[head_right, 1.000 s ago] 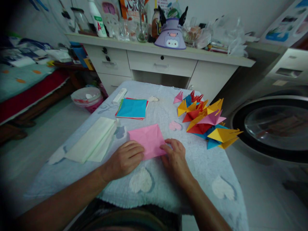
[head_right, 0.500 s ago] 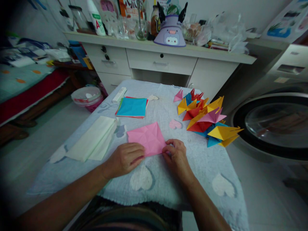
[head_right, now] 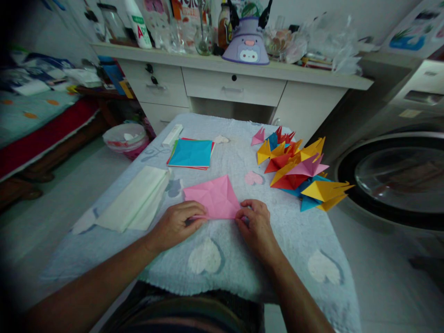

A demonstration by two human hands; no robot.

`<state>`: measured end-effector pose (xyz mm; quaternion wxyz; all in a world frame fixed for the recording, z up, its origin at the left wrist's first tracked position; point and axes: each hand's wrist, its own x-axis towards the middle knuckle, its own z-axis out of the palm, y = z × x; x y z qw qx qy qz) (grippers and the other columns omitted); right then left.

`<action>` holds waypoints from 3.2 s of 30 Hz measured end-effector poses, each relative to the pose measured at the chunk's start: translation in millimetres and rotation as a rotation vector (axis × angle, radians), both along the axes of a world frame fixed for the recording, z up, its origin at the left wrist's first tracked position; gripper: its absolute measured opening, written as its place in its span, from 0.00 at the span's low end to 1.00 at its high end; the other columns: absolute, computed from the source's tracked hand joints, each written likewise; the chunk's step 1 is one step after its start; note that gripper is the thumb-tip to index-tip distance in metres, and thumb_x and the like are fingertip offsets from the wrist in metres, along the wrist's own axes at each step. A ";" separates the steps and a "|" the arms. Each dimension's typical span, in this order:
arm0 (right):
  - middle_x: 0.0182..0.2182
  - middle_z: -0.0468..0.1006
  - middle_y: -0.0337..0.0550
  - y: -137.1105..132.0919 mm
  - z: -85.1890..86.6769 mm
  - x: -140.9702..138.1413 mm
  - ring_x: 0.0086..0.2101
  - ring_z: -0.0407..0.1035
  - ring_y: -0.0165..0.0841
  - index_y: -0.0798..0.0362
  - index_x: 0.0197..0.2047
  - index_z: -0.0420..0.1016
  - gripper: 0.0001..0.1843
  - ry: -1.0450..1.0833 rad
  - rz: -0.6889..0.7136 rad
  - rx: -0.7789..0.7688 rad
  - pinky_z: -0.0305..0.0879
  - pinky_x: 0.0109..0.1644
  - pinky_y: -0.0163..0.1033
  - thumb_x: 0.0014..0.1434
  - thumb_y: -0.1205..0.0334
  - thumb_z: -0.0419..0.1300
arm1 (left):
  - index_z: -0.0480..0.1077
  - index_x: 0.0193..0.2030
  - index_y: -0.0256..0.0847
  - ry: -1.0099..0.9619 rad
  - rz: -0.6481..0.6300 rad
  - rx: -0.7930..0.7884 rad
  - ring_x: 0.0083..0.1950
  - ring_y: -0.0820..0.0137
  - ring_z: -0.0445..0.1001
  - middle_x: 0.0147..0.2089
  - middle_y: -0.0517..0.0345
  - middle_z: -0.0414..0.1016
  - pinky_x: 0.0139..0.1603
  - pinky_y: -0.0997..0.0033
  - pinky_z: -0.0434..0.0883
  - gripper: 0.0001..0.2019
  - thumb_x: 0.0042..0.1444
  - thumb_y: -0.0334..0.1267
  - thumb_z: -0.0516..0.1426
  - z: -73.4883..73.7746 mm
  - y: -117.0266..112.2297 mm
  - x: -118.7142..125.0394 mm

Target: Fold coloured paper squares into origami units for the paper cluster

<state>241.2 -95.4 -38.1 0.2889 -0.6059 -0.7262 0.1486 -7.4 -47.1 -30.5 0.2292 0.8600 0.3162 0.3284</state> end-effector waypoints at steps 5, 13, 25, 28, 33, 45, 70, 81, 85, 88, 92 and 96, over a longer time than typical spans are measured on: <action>0.50 0.70 0.46 -2.1 1.8 -2.9 0.52 0.61 0.47 0.46 0.35 0.78 0.05 -0.055 0.012 0.055 0.58 0.54 0.58 0.55 0.66 0.63 | 0.73 0.34 0.38 -0.001 0.027 -0.026 0.36 0.71 0.75 0.34 0.56 0.76 0.38 0.71 0.72 0.03 0.58 0.32 0.58 -2.1 0.4 1.8; 0.47 0.72 0.46 0.6 1.9 -5.3 0.50 0.63 0.46 0.47 0.32 0.78 0.06 -0.056 0.007 0.036 0.57 0.53 0.57 0.58 0.65 0.60 | 0.72 0.33 0.39 0.033 0.151 -0.063 0.40 0.68 0.73 0.38 0.56 0.74 0.43 0.67 0.72 0.02 0.56 0.33 0.60 2.2 3.3 -0.5; 0.46 0.74 0.47 2.8 4.9 -7.4 0.48 0.64 0.43 0.50 0.31 0.77 0.06 -0.049 -0.053 -0.051 0.56 0.53 0.53 0.58 0.63 0.59 | 0.66 0.23 0.39 0.228 0.368 -0.080 0.47 0.63 0.67 0.40 0.55 0.70 0.50 0.59 0.66 0.12 0.53 0.38 0.61 3.0 3.3 0.8; 0.46 0.74 0.47 3.4 3.7 -8.2 0.48 0.65 0.43 0.50 0.30 0.76 0.07 -0.055 -0.073 -0.050 0.56 0.53 0.52 0.58 0.62 0.59 | 0.67 0.24 0.39 0.253 0.391 -0.080 0.47 0.63 0.66 0.41 0.55 0.70 0.51 0.59 0.65 0.11 0.55 0.38 0.59 3.3 2.2 1.3; 0.45 0.74 0.48 4.9 0.3 -8.5 0.47 0.65 0.43 0.51 0.28 0.76 0.07 -0.061 -0.100 -0.032 0.57 0.52 0.51 0.57 0.62 0.61 | 0.68 0.28 0.39 0.288 0.409 -0.057 0.47 0.62 0.65 0.41 0.54 0.70 0.50 0.59 0.65 0.08 0.58 0.37 0.56 1.6 1.6 2.5; 0.44 0.75 0.48 6.9 -0.6 -10.8 0.46 0.66 0.44 0.51 0.25 0.76 0.06 -0.075 -0.145 -0.010 0.59 0.51 0.51 0.53 0.63 0.64 | 0.67 0.28 0.40 0.339 0.438 -0.033 0.46 0.61 0.65 0.39 0.54 0.69 0.50 0.58 0.65 0.08 0.57 0.37 0.57 -0.3 5.5 5.4; 0.44 0.74 0.48 6.8 -2.7 -11.1 0.45 0.66 0.43 0.51 0.26 0.76 0.06 -0.092 -0.157 -0.003 0.59 0.50 0.50 0.53 0.63 0.63 | 0.66 0.41 0.41 0.361 0.518 0.008 0.48 0.58 0.64 0.43 0.53 0.68 0.50 0.57 0.63 0.10 0.53 0.37 0.60 2.6 3.5 9.4; 0.43 0.74 0.48 7.6 -4.5 -9.7 0.45 0.66 0.43 0.51 0.25 0.75 0.07 -0.100 -0.162 0.019 0.60 0.49 0.50 0.53 0.61 0.63 | 0.73 0.41 0.43 0.419 0.030 0.212 0.49 0.65 0.68 0.46 0.57 0.75 0.49 0.62 0.65 0.05 0.63 0.33 0.55 -1.3 3.0 8.4; 0.44 0.74 0.48 7.5 -3.2 -10.1 0.45 0.65 0.43 0.51 0.25 0.75 0.06 -0.098 -0.166 0.003 0.60 0.50 0.50 0.54 0.62 0.63 | 0.72 0.45 0.40 0.527 -0.017 0.216 0.46 0.65 0.70 0.43 0.55 0.74 0.47 0.64 0.68 0.07 0.64 0.32 0.54 -0.4 -0.9 9.2; 0.44 0.74 0.48 7.6 -2.3 -10.5 0.45 0.65 0.43 0.51 0.27 0.74 0.06 -0.091 -0.161 0.010 0.60 0.50 0.50 0.54 0.62 0.62 | 0.68 0.54 0.44 0.584 -0.007 0.230 0.50 0.62 0.68 0.46 0.53 0.72 0.49 0.61 0.68 0.13 0.63 0.35 0.55 2.8 -10.3 10.0; 0.43 0.73 0.48 7.7 -2.6 -9.3 0.45 0.65 0.43 0.51 0.31 0.73 0.02 -0.090 -0.152 0.026 0.60 0.50 0.50 0.55 0.63 0.61 | 0.63 0.60 0.48 0.590 -0.008 0.220 0.55 0.56 0.64 0.52 0.50 0.69 0.53 0.56 0.67 0.25 0.57 0.48 0.60 5.0 -20.3 8.8; 0.42 0.73 0.49 8.3 -2.8 -3.7 0.45 0.66 0.43 0.51 0.35 0.72 0.02 -0.065 -0.125 0.016 0.60 0.52 0.51 0.56 0.64 0.58 | 0.62 0.61 0.48 0.603 -0.012 0.200 0.56 0.55 0.62 0.54 0.49 0.67 0.55 0.54 0.66 0.28 0.55 0.52 0.61 6.0 -22.2 7.8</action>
